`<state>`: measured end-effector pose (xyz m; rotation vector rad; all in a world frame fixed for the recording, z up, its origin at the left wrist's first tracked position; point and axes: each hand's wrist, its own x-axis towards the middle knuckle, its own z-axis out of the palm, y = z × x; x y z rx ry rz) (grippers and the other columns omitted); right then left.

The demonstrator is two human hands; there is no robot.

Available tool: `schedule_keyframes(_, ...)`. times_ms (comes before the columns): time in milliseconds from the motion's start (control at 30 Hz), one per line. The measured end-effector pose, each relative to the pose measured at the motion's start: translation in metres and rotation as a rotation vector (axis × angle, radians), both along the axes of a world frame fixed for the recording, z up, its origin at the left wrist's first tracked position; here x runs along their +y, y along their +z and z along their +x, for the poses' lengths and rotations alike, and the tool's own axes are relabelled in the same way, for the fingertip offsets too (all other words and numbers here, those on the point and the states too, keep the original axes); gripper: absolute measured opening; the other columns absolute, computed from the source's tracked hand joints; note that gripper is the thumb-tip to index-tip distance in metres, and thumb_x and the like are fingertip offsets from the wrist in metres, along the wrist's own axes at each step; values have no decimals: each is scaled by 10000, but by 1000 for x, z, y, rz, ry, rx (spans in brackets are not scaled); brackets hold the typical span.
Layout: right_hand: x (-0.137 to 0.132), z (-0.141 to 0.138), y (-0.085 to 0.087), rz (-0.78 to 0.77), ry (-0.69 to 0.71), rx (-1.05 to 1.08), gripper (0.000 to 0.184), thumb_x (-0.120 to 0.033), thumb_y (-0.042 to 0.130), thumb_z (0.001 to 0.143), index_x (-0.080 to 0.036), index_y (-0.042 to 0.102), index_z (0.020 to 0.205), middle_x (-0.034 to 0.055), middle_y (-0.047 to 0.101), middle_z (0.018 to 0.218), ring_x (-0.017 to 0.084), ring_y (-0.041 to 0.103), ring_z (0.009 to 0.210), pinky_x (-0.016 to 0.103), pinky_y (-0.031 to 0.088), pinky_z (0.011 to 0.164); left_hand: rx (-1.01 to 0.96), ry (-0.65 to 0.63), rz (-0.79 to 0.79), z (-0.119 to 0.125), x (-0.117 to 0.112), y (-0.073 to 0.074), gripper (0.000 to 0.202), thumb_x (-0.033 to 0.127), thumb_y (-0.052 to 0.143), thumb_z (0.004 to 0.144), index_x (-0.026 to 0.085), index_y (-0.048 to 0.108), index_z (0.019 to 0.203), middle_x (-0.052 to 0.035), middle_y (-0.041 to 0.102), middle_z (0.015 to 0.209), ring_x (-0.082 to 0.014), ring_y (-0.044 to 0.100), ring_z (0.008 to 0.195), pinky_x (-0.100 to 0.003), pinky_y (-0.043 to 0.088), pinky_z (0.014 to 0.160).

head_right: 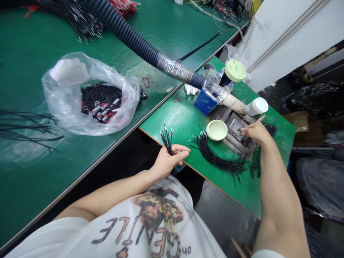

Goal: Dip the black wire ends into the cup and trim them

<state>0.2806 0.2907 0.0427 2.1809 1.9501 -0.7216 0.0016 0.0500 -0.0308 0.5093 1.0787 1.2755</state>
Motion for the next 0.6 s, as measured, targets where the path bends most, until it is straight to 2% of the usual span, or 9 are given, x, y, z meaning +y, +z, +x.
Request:
schedule_keyframes(67, -2, 2, 9, 18, 17, -22, 242, -321, 661, 731, -93, 743, 748, 47, 614, 600, 119, 442, 517, 294, 328, 550, -6, 0, 4, 0, 0, 0, 279, 398, 790, 706, 155, 764, 841, 30, 555, 519, -61, 471, 461, -189, 362, 476)
schedule_keyframes(167, -12, 8, 37, 77, 38, -85, 232, -336, 667, 739, -119, 747, 747, 59, 636, 640, 147, 479, 569, 305, 338, 589, -16, 2, 2, 0, 0, 0, 274, 393, 793, 703, 154, 761, 836, 32, 553, 520, -58, 471, 460, -186, 354, 472)
schedule_keyframes(267, -39, 14, 71, 209, 129, -355, 205, -357, 674, 750, -172, 759, 730, 92, 670, 691, 201, 526, 634, 328, 327, 613, -27, -3, 0, 0, 0, 2, 288, 399, 796, 695, 150, 761, 834, 32, 552, 507, -61, 468, 456, -189, 349, 469)
schedule_keyframes(333, -67, 11, 83, 347, 209, -546, 215, -378, 649, 783, -200, 770, 790, 117, 695, 723, 235, 563, 661, 332, 316, 597, -33, -11, 3, 0, 0, 4, 302, 408, 797, 691, 143, 760, 829, 31, 552, 493, -63, 460, 448, -194, 346, 468)
schedule_keyframes(367, -83, 7, 84, 426, 249, -574, 233, -386, 626, 806, -203, 768, 831, 125, 706, 737, 246, 585, 675, 329, 318, 588, -35, -14, 6, 0, 0, 5, 310, 414, 797, 689, 139, 760, 827, 30, 550, 485, -62, 455, 443, -197, 342, 467)
schedule_keyframes(433, -115, -10, 76, 579, 333, -466, 254, -376, 581, 854, -187, 751, 867, 124, 727, 791, 246, 633, 727, 315, 349, 594, -35, -18, 14, -1, 0, 5, 327, 425, 797, 684, 132, 759, 826, 30, 546, 475, -60, 441, 436, -199, 329, 464)
schedule_keyframes(533, -151, -46, 44, 698, 442, -170, 281, -342, 516, 922, -167, 728, 861, 96, 738, 864, 209, 669, 804, 277, 417, 681, -54, -43, 19, -2, -2, 6, 351, 438, 792, 687, 126, 755, 845, 36, 533, 464, -49, 400, 418, -198, 291, 453)
schedule_keyframes(600, -162, -70, 18, 727, 477, -29, 297, -339, 498, 945, -171, 722, 847, 74, 734, 843, 186, 668, 788, 262, 429, 709, -73, -75, 18, -3, -7, 6, 359, 440, 780, 704, 122, 751, 869, 42, 523, 456, -40, 365, 406, -197, 259, 445)
